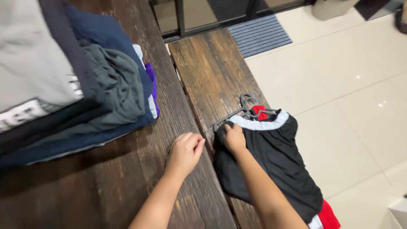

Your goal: The person folds several items of clothing on a wooden table, including a grey t-shirt, black shorts, and a red basketball jersey, while occasionally using a plastic hanger to organize the garments.

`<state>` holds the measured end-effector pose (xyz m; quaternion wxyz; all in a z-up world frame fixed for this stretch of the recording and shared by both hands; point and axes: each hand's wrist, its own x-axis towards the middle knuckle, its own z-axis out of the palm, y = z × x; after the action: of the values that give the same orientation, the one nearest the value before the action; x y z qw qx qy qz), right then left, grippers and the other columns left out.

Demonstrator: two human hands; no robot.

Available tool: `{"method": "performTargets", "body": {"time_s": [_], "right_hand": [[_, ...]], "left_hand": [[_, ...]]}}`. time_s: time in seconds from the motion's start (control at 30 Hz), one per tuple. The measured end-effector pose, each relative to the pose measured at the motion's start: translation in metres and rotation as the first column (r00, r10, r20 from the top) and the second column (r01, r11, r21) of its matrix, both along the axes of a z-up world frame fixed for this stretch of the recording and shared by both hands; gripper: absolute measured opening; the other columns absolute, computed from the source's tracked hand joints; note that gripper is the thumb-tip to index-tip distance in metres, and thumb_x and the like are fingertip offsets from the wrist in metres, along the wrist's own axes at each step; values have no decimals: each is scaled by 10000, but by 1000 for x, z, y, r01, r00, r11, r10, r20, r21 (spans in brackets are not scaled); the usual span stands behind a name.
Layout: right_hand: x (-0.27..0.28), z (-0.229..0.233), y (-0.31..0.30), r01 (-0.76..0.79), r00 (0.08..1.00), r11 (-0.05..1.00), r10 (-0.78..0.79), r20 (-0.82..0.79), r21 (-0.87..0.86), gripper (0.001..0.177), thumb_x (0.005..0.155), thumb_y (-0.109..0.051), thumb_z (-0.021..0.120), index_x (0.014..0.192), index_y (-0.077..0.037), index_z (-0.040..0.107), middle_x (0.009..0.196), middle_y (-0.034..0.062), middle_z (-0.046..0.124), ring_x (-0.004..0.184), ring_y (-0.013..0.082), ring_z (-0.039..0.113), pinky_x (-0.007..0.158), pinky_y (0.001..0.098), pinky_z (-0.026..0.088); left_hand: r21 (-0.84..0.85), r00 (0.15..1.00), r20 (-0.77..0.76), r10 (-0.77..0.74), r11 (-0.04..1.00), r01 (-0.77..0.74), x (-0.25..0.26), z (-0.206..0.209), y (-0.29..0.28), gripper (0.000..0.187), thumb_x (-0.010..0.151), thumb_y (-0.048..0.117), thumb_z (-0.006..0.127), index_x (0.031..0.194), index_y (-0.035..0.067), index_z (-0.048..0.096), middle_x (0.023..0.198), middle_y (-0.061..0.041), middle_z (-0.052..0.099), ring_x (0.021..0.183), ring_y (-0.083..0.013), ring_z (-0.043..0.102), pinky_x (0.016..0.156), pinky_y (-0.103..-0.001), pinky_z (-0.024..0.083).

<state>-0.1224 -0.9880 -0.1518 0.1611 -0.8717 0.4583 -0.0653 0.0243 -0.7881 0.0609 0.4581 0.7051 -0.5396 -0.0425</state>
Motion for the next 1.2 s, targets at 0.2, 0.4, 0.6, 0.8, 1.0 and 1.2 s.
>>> {"method": "performTargets", "body": {"time_s": [0.2, 0.4, 0.6, 0.8, 1.0, 1.2], "right_hand": [[34, -21, -36, 137, 924, 973, -59, -377, 184, 437, 962, -506, 582, 1350, -307, 611, 1444, 202, 421, 1284, 479, 476, 934, 557, 529], [25, -60, -38, 257, 926, 945, -180, -332, 203, 457, 925, -473, 656, 1291, -199, 648, 1433, 277, 415, 1186, 515, 553, 970, 523, 531], [-24, -54, -19, 403, 881, 911, -411, 234, 81, 442, 762, -111, 756, 1168, -47, 592, 1351, 349, 389, 1102, 487, 541, 999, 495, 489], [-117, 60, 21, 480, 624, 877, -319, 713, -27, 582, 709, 38, 691, 1243, -32, 469, 1312, 237, 370, 1216, 373, 437, 1122, 452, 392], [-179, 192, 89, 439, 536, 895, -192, 822, -76, 564, 741, 88, 629, 1252, -57, 440, 1411, 189, 356, 1362, 347, 401, 1188, 467, 376], [-220, 341, 169, 244, 311, 970, -79, 947, 1, 597, 746, 105, 561, 1275, -113, 390, 1492, 120, 352, 1208, 241, 547, 980, 371, 492]], "left_hand": [[21, 997, -71, 10, 1000, -9, 2, 8, 2, 88, 885, 95, 722, 846, 44, 662, 759, -98, 631, 745, -316, 632, 692, -435, 507], [54, 995, -99, 13, 998, -7, 2, 11, 4, 97, 895, 106, 721, 853, 40, 663, 750, -92, 626, 732, -295, 631, 696, -418, 507], [38, 996, -87, 24, 999, -21, 3, 3, 3, 115, 891, 125, 727, 847, 39, 664, 735, -97, 620, 713, -300, 627, 666, -424, 502], [13, 997, -75, 36, 999, -36, 5, -13, 0, 105, 868, 125, 745, 837, 45, 686, 729, -101, 629, 684, -292, 628, 645, -413, 505], [-39, 972, -230, 41, 998, -51, 2, -27, 4, 106, 885, 143, 748, 877, 43, 713, 774, -86, 664, 644, -205, 639, 616, -328, 524], [-147, 932, -356, -72, 989, 20, -56, 9, 42, 104, 918, 139, 727, 915, 35, 719, 841, -53, 696, 695, -128, 640, 633, -274, 515]]}}
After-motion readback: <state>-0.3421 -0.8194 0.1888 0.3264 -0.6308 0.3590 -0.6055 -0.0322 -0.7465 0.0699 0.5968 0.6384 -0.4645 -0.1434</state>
